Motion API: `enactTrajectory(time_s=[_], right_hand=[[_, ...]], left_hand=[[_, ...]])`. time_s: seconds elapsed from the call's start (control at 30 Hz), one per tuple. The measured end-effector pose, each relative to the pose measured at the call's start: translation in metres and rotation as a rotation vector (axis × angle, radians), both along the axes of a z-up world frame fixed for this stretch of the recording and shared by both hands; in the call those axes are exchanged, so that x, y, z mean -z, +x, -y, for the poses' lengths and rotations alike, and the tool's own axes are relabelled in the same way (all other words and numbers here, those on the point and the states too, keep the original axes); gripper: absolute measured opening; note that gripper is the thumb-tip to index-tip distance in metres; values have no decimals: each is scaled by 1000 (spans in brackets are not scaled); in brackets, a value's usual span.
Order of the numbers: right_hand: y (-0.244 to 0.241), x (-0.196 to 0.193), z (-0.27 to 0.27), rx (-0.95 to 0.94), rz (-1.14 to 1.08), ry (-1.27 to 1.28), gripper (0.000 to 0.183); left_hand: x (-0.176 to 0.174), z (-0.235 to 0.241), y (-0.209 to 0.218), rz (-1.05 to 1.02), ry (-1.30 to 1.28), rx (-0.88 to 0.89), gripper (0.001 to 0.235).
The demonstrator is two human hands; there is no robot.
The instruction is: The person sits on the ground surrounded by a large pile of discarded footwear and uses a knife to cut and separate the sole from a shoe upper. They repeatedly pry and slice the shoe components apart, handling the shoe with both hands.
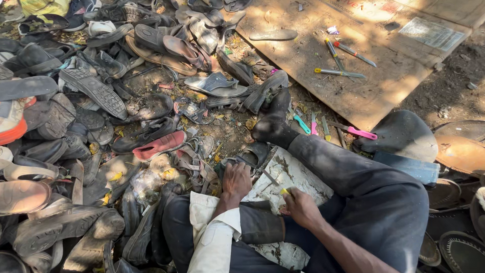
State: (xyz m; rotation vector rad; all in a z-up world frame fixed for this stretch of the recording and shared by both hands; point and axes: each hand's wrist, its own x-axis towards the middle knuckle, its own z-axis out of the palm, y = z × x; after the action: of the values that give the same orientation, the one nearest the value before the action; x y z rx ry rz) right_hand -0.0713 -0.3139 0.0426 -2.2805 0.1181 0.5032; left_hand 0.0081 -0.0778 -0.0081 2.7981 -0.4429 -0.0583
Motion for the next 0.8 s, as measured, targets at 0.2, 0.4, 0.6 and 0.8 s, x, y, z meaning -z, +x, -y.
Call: enactTrajectory(time_s=[0.2, 0.4, 0.6, 0.8], right_hand=[[39, 25, -11, -90, 295, -180, 32], [66, 25, -44, -190, 106, -356, 33], [96, 53, -58, -240, 196, -413, 36], [44, 33, -31, -145, 117, -413, 35]], left_hand=[[-8, 3, 4, 85, -117, -51, 31], [2, 11, 15, 120, -160, -5, 31], [4, 8, 19, 188, -224, 21, 28], [8, 11, 24, 104, -338, -97, 39]])
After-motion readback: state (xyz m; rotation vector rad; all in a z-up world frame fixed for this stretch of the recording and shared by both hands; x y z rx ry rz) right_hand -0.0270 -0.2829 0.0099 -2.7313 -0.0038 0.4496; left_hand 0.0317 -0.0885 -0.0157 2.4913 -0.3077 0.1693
